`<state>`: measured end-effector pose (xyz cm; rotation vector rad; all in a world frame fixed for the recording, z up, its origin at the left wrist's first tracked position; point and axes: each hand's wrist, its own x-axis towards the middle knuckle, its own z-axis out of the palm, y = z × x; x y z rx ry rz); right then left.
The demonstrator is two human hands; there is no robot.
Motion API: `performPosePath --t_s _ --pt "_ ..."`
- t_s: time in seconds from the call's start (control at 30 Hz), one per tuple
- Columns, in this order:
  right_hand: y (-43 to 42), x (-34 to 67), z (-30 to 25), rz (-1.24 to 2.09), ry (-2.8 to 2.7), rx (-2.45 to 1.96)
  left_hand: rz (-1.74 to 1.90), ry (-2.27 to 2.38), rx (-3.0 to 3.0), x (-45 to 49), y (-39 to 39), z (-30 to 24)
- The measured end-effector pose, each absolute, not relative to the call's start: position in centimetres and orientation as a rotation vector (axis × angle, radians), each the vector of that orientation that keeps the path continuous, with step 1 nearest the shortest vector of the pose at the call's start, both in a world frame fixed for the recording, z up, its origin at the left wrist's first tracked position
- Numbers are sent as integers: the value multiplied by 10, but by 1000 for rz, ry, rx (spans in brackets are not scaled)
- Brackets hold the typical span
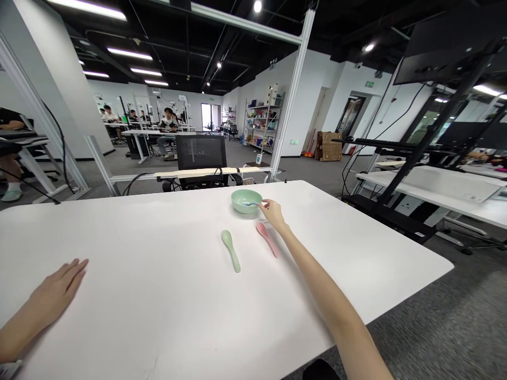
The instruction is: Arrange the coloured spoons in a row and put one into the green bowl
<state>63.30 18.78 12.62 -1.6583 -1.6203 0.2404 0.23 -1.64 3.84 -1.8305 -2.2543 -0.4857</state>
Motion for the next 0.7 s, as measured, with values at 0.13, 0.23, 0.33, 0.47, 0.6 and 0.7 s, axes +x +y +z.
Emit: performPosePath --t_s 0.13,0.23,0.33,0.47,0.6,0.7 --pt "190 621 132 237 -1624 -1600 -618 -2168 -1885 8 -17 46" --pt "185 613 139 227 -1620 -1553 -762 -2062 -1945 26 -14 60" --pt "170 603 145 205 -1606 -1456 -840 -1946 -2100 70 -6 82" --pt "122 582 143 233 -1607 -1159 -951 -1645 -2352 160 9 114" --pt "57 552 131 367 -1661 -1053 -991 -1237 -2578 252 21 127" --pt "21 533 123 460 -1742 -1004 -971 -1098 -2626 295 28 121"
